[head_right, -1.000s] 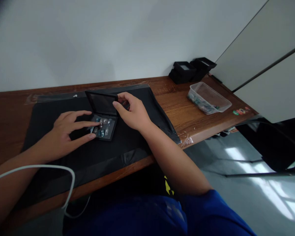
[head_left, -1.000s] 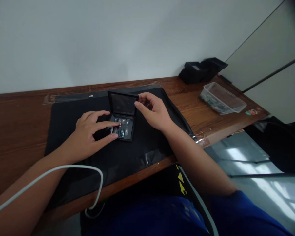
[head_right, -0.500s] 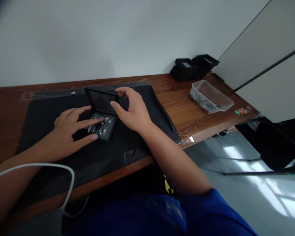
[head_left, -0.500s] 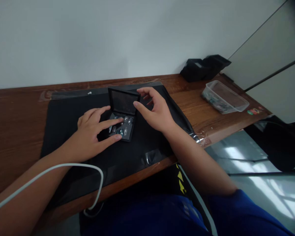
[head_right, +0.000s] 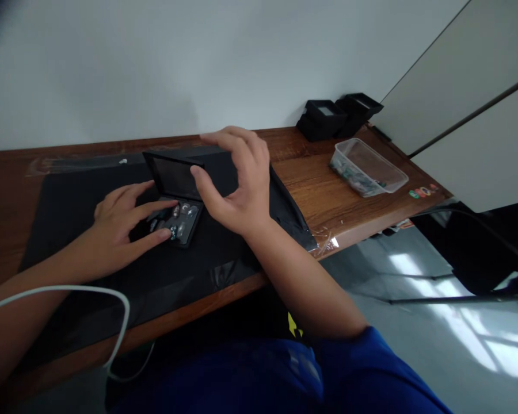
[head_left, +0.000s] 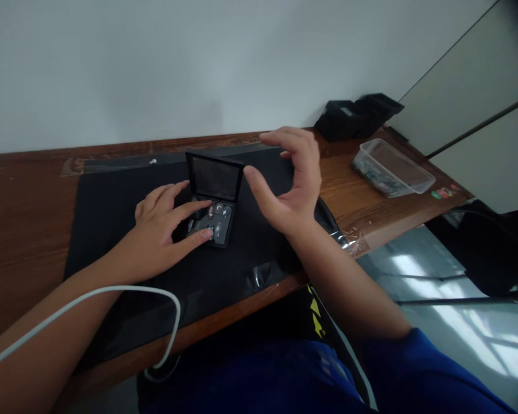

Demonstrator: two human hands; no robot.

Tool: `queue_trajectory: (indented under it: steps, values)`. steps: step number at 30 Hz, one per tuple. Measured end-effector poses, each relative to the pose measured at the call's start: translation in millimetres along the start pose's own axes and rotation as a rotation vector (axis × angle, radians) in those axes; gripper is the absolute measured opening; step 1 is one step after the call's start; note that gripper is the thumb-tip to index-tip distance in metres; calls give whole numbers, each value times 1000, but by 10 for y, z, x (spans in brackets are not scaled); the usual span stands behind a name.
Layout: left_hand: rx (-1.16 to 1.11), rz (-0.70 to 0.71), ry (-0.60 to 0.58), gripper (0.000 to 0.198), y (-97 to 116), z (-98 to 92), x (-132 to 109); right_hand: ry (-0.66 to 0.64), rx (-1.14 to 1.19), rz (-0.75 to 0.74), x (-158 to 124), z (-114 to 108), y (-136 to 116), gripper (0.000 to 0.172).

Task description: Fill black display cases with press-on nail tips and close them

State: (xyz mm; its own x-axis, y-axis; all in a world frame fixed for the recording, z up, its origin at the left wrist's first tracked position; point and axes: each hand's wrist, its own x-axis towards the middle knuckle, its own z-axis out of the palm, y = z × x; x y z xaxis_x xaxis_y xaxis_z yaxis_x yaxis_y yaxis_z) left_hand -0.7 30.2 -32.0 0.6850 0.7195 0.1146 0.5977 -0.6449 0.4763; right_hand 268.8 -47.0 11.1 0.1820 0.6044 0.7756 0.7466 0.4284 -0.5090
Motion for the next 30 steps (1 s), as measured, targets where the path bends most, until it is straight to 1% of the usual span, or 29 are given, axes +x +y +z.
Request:
queue_trajectory:
  steps: [2, 3, 4, 6, 8, 10, 12, 16, 19, 22, 26, 27, 30]
  values:
    - [7, 3, -16, 75, -4, 12, 15, 73, -45, -19, 3, -58, -82, 25]
    - [6, 2, -20, 74, -3, 15, 24, 69, -77, -19, 0, -74, -109, 25]
    - [2, 1, -18, 72, 1, 17, 34, 37, -110, -16, -6, -80, -127, 26]
    - [-6, -4, -10, 69, 17, 20, 64, -69, -154, -15, -19, -67, -138, 26]
    - [-12, -13, 2, 66, 39, 26, 102, -133, -122, -49, -29, -34, -126, 23]
    - [-21, -26, 14, 62, 60, 35, 138, -112, -24, -96, -33, -3, -108, 18]
    - [-32, -38, 22, 58, 77, 41, 164, -80, 38, -99, -33, 11, -93, 13]
    - [-55, -46, 25, 56, 94, 35, 177, -129, -63, 24, -34, 9, -85, 10]
    - [-73, -47, 30, 54, 96, 29, 167, -132, -32, -4, -39, 18, -79, 11]
    - [-88, -27, 69, 47, 89, 35, 144, -121, 42, -44, -40, 33, -70, 11]
    - [-105, 11, 121, 39, 76, 34, 108, -175, 15, 42, -26, 42, -71, 8]
    - [-116, 18, 129, 39, 73, 29, 100, -175, 12, 43, -22, 45, -72, 7]
    - [-149, 4, 130, 39, 71, 18, 88, -103, 66, -56, -14, 54, -67, 5]
